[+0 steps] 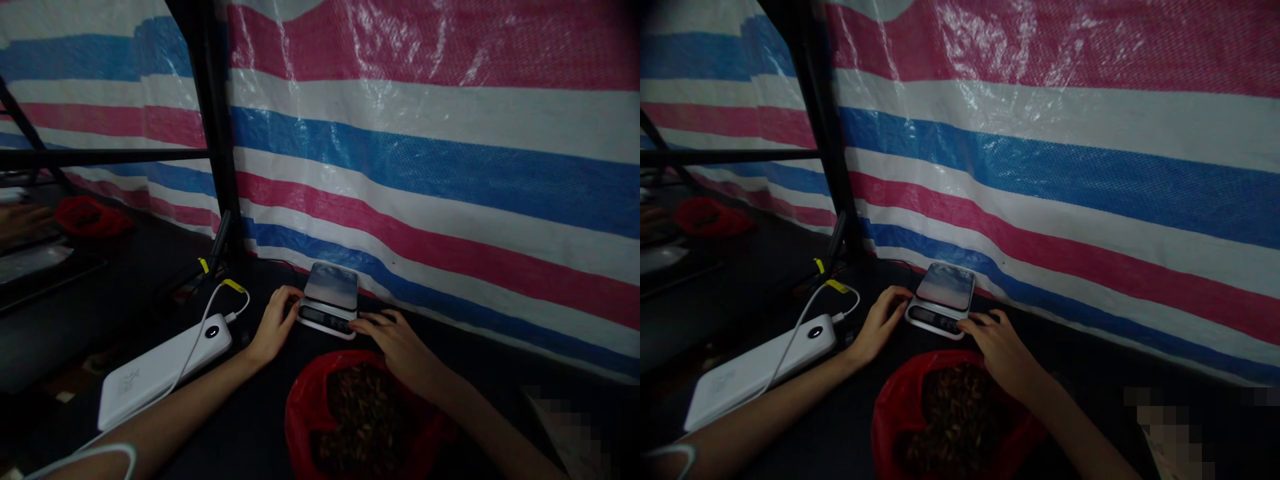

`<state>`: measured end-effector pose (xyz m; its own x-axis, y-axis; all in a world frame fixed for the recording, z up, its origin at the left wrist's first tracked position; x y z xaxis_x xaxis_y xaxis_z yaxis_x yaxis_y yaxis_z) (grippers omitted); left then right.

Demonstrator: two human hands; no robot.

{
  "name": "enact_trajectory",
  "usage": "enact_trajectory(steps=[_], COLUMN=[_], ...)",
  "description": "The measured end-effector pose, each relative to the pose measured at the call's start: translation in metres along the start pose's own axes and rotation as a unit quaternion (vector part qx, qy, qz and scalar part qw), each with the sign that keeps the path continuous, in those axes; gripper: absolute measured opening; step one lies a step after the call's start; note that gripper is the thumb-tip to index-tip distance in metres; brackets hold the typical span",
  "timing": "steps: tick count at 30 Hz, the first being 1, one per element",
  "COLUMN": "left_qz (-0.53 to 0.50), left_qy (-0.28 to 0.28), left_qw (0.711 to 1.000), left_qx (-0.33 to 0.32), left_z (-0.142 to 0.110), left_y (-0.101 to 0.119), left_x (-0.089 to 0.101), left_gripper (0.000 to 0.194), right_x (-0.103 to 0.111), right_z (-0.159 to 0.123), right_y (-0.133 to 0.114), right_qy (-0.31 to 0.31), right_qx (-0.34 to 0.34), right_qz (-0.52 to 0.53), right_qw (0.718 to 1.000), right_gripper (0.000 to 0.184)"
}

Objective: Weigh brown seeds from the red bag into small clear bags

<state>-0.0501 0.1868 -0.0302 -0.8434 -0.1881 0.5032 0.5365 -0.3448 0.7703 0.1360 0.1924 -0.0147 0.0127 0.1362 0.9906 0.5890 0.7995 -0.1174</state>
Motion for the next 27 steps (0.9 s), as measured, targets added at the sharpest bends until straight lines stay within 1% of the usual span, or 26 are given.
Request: enact_trajectory(steps=[3,6,10,14,16,17,19,20,21,23,25,27], left_qz=[0.002,0.004,0.010,0.025,0.034,0.037,0.040,0.040,0.042,0.045,0.049,0.049], left_qy=[-0.008,-0.020,-0.033,-0.045,-0.054,-0.056,-0.052,-0.049,-0.048,-0.050,-0.060,-0.071], left_qw=[1.000,1.000,0.999,0.998,0.997,0.997,0.997,0.997,0.997,0.997,0.996,0.995], left_qx=[-0.001,-0.007,-0.018,-0.026,-0.034,-0.037,-0.044,-0.045,-0.045,-0.045,-0.049,-0.058], left_z=[0.001,0.002,0.002,0.002,0.001,0.001,0.000,-0.001,-0.001,-0.001,-0.001,-0.002], left_y=[-0.001,0.000,0.004,0.007,0.009,0.009,0.010,0.010,0.009,0.008,0.009,0.010], left_x=[-0.001,-0.003,-0.005,-0.008,-0.009,-0.009,-0.008,-0.007,-0.006,-0.006,-0.008,-0.012], left_gripper=[0.018,0.017,0.017,0.017,0.017,0.017,0.017,0.018,0.018,0.018,0.019,0.019], right_x=[-0.002,-0.003,-0.002,0.002,0.006,0.008,0.015,0.020,0.024,0.030,0.024,0.013], right_z=[0.000,0.003,0.010,0.017,0.017,0.014,-0.001,-0.013,-0.028,-0.066,-0.105,-0.136], right_y=[-0.002,-0.003,-0.003,-0.013,-0.017,-0.017,-0.008,0.002,0.015,0.046,0.070,0.082], right_qy=[0.010,0.005,-0.008,-0.029,-0.037,-0.040,-0.031,-0.018,-0.005,0.011,-0.030,-0.077], right_qx=[0.000,-0.008,-0.023,-0.019,-0.012,-0.005,0.001,-0.008,-0.027,-0.087,-0.133,-0.168], right_qz=[-0.001,0.011,0.021,-0.001,-0.001,0.010,0.046,0.064,0.080,0.101,0.132,0.163], right_qw=[1.000,1.000,0.999,0.999,0.999,0.999,0.998,0.998,0.996,0.991,0.982,0.969], right_gripper=[0.078,0.074,0.064,0.054,0.053,0.056,0.063,0.064,0.065,0.063,0.067,0.071])
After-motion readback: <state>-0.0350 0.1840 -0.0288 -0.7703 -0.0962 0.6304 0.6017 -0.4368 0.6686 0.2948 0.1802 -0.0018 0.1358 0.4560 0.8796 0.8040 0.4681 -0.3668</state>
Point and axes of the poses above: each hand's wrist, its own z-axis towards the middle knuckle, its own x-axis out of the back of the hand, y = z × x, the point moved 9 cm from there along z, towards the middle knuckle, and after that the axes turned 7 degrees about -y, right-handed, at the moved point
